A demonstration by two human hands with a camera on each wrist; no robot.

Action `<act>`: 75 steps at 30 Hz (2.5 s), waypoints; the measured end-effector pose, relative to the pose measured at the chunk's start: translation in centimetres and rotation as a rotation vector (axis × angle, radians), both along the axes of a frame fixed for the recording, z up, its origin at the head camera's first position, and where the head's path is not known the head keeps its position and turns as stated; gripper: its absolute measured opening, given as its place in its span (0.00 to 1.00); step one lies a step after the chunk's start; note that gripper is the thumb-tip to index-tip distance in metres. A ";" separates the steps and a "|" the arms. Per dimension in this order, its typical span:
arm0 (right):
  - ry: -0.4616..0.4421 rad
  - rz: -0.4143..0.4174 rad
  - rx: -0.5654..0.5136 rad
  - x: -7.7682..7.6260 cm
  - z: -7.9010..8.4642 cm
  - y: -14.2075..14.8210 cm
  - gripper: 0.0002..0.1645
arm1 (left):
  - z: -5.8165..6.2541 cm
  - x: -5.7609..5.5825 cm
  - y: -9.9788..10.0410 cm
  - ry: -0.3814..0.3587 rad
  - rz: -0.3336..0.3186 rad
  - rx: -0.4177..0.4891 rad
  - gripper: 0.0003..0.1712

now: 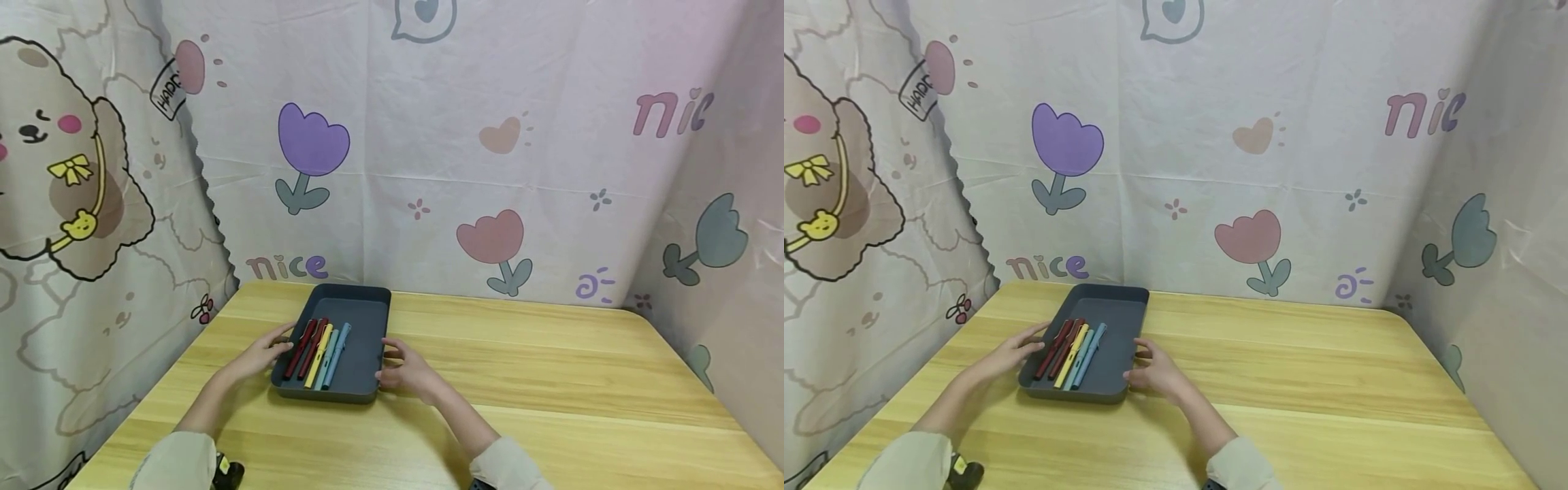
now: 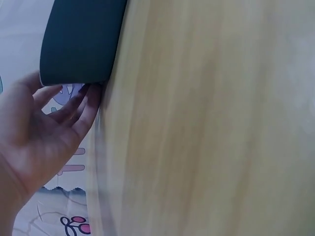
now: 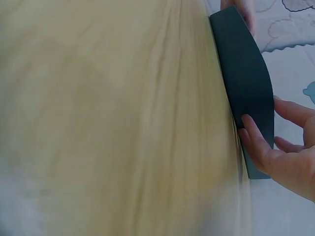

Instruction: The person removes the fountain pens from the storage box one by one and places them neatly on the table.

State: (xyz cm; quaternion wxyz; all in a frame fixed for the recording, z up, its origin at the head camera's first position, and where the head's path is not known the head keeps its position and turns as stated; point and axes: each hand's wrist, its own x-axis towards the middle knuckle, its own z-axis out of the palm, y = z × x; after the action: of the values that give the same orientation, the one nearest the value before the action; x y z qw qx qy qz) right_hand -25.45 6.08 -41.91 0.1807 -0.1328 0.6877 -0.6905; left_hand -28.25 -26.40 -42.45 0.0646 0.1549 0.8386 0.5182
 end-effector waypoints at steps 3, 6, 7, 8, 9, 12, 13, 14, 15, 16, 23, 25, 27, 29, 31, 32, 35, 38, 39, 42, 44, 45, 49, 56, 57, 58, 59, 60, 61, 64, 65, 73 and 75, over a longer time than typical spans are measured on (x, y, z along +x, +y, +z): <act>-0.006 -0.006 -0.004 0.1 0.1 0.3 0.44 | 0.2 0.1 0.1 -0.035 -0.024 0.042 0.30; -0.011 -0.005 -0.007 0.1 0.1 0.5 0.44 | 0.3 0.1 0.3 -0.068 -0.044 0.077 0.30; -0.011 -0.004 -0.007 0.1 0.1 0.6 0.44 | 0.3 0.1 0.3 -0.069 -0.049 0.081 0.30; -0.012 -0.003 -0.008 0.1 0.1 0.7 0.44 | 0.3 0.1 0.4 -0.070 -0.055 0.084 0.30; -0.013 -0.002 -0.010 0.1 0.1 0.8 0.44 | 0.3 0.1 0.4 -0.075 -0.056 0.091 0.30; -0.011 -0.001 -0.013 0.1 0.0 1.0 0.43 | 0.2 0.0 0.6 -0.080 -0.059 0.105 0.30; -0.010 0.000 -0.015 0.1 0.0 1.1 0.43 | 0.2 0.0 0.7 -0.077 -0.065 0.102 0.31; -0.009 0.000 -0.017 0.1 0.0 1.2 0.43 | 0.2 -0.1 0.8 -0.081 -0.067 0.104 0.31; -0.008 0.000 -0.020 0.1 -0.1 1.3 0.43 | 0.1 -0.1 0.8 -0.083 -0.068 0.106 0.31; -0.002 0.002 -0.021 0.1 -0.1 1.4 0.43 | 0.1 -0.1 0.9 -0.086 -0.070 0.107 0.31; -0.007 -0.006 -0.030 0.1 -0.2 2.3 0.43 | -0.3 -0.4 0.9 -0.107 -0.115 0.128 0.34; -0.007 -0.009 -0.033 0.1 -0.2 2.5 0.43 | -0.4 -0.4 1.0 -0.102 -0.120 0.120 0.35; -0.007 -0.010 -0.036 0.1 -0.2 2.7 0.43 | -0.5 -0.4 1.1 -0.098 -0.121 0.123 0.35; -0.008 -0.012 -0.034 0.2 -0.2 2.8 0.43 | -0.6 -0.4 1.3 -0.095 -0.125 0.130 0.35; -0.009 -0.014 -0.030 0.2 -0.2 3.0 0.43 | -0.8 -0.4 1.4 -0.098 -0.137 0.148 0.35; -0.010 -0.014 -0.028 0.2 -0.2 3.0 0.43 | -0.8 -0.4 1.4 -0.102 -0.142 0.160 0.35; -0.009 -0.016 -0.022 0.3 -0.2 3.2 0.43 | -1.0 -0.5 1.4 -0.108 -0.160 0.179 0.35; -0.012 -0.019 -0.018 0.4 -0.1 3.5 0.43 | -1.1 -0.6 1.5 -0.115 -0.172 0.193 0.36; -0.012 -0.021 -0.015 0.4 0.0 3.5 0.43 | -1.2 -0.6 1.6 -0.117 -0.171 0.195 0.36; -0.014 -0.022 -0.007 0.5 0.0 3.8 0.44 | -1.2 -0.7 2.0 -0.128 -0.164 0.204 0.35; -0.013 -0.021 -0.002 0.5 0.1 3.9 0.44 | -1.2 -0.6 2.2 -0.130 -0.159 0.203 0.35; -0.012 -0.019 0.000 0.5 0.1 4.0 0.44 | -1.1 -0.6 2.2 -0.131 -0.158 0.205 0.35; -0.006 -0.014 -0.001 0.5 0.0 4.3 0.44 | -0.9 -0.4 2.5 -0.129 -0.164 0.207 0.35; -0.012 -0.013 -0.019 0.3 -0.4 4.7 0.44 | -1.0 -0.5 2.8 -0.128 -0.144 0.197 0.34; -0.012 -0.012 -0.020 0.2 -0.4 4.7 0.44 | -1.0 -0.5 2.9 -0.128 -0.140 0.198 0.34; -0.012 -0.012 -0.023 0.3 -0.4 4.7 0.44 | -1.0 -0.5 2.9 -0.126 -0.135 0.198 0.34; -0.015 -0.014 -0.025 0.3 -0.4 4.7 0.44 | -1.1 -0.5 2.9 -0.126 -0.131 0.201 0.34; -0.013 -0.013 -0.027 0.3 -0.3 4.7 0.44 | -1.1 -0.4 2.9 -0.125 -0.128 0.202 0.34; -0.012 -0.014 -0.028 0.3 -0.3 4.7 0.44 | -1.2 -0.5 2.9 -0.121 -0.127 0.204 0.34; 0.002 -0.024 -0.015 0.2 -0.2 4.5 0.43 | -1.5 -0.4 2.9 -0.101 -0.119 0.211 0.34; 0.017 -0.033 0.000 0.2 -0.2 4.5 0.43 | -1.6 -0.4 2.9 -0.096 -0.116 0.217 0.33; 0.337 -0.288 0.222 -0.2 0.6 4.0 0.23 | -2.3 -0.2 3.0 -0.066 -0.063 0.242 0.33; 0.393 -0.332 0.230 -0.5 1.0 3.7 0.20 | -2.4 -0.3 3.0 -0.056 -0.064 0.242 0.33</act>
State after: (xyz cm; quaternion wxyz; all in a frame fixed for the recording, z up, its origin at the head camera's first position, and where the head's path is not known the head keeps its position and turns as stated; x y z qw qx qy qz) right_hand -25.94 9.76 -40.95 -0.0580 -0.1284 0.7956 -0.5892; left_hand -28.50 -23.38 -44.90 0.0853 0.1737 0.7624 0.6175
